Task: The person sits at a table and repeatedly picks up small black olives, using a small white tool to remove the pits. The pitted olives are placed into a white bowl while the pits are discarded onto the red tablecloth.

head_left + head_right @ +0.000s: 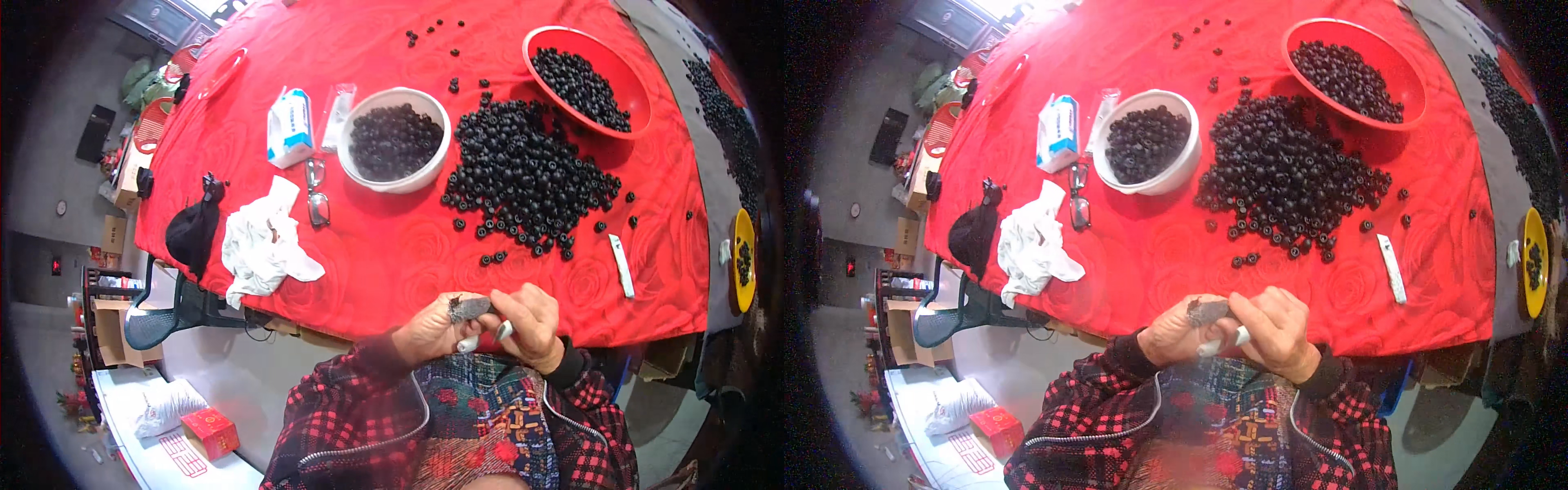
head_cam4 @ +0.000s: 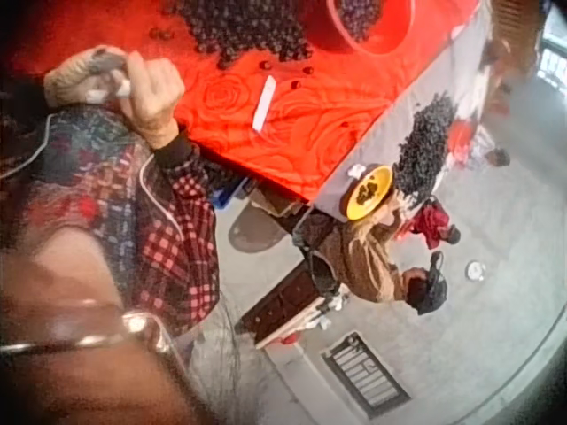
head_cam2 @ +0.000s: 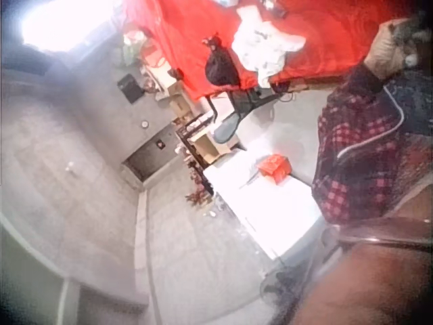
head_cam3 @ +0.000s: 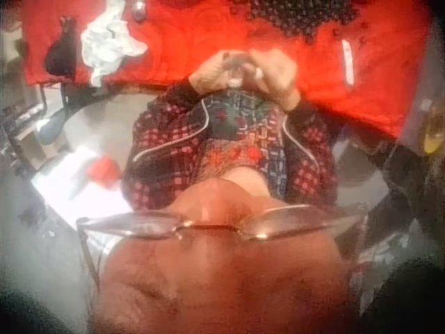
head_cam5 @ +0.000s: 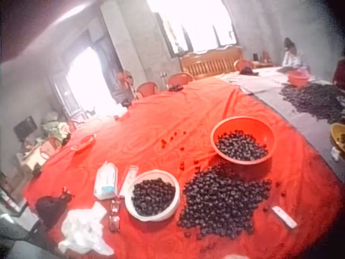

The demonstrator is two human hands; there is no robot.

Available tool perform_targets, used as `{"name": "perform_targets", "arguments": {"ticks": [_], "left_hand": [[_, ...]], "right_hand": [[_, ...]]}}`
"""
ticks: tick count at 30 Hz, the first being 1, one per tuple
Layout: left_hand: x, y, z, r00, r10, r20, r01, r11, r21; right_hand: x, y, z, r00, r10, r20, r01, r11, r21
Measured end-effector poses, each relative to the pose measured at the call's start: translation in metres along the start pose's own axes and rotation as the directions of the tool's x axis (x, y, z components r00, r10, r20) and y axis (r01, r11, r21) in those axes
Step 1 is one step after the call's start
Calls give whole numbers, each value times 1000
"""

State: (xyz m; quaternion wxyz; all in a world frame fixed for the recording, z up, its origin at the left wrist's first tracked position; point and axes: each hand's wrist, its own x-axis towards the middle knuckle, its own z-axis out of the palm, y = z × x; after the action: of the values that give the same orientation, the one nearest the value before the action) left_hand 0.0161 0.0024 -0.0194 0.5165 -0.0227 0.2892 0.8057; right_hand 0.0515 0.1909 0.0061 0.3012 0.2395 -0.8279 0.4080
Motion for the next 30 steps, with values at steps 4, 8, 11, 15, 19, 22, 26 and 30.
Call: {"name": "perform_targets", "arguments": {"ticks": [4, 8, 11, 15, 19, 22, 26, 30], "left_hand": [[-9, 39, 22, 899, 405, -166, -330, 876, 352], [-1, 134, 38, 491, 865, -103, -274, 265, 924], [10, 197, -4, 294, 904, 311, -76, -302, 950], [29, 193, -1, 245, 961, 126, -202, -76, 976], [22, 113, 19, 619, 751, 231, -179, -151, 972], [34, 63, 13, 710, 676, 197, -131, -148, 980], [57, 45, 8, 770, 591, 241, -119, -238, 964], [60, 42, 1, 741, 563, 365, -132, -410, 902]], "right_hand": [[-3, 7, -1, 998, 63, -25, -62, 997, 49], [-13, 15, -6, 974, 224, -30, -224, 974, -14], [-18, 21, 1, 965, 258, -37, -258, 966, 7], [-22, 25, -1, 954, 299, -21, -299, 954, 7], [-26, 30, -1, 951, 310, -12, -310, 951, 12], [-26, 26, -1, 946, 324, 8, -324, 946, 3], [-26, 26, -1, 940, 340, 14, -340, 940, -7], [-25, 27, 2, 943, 332, 5, -332, 943, 2]]}}
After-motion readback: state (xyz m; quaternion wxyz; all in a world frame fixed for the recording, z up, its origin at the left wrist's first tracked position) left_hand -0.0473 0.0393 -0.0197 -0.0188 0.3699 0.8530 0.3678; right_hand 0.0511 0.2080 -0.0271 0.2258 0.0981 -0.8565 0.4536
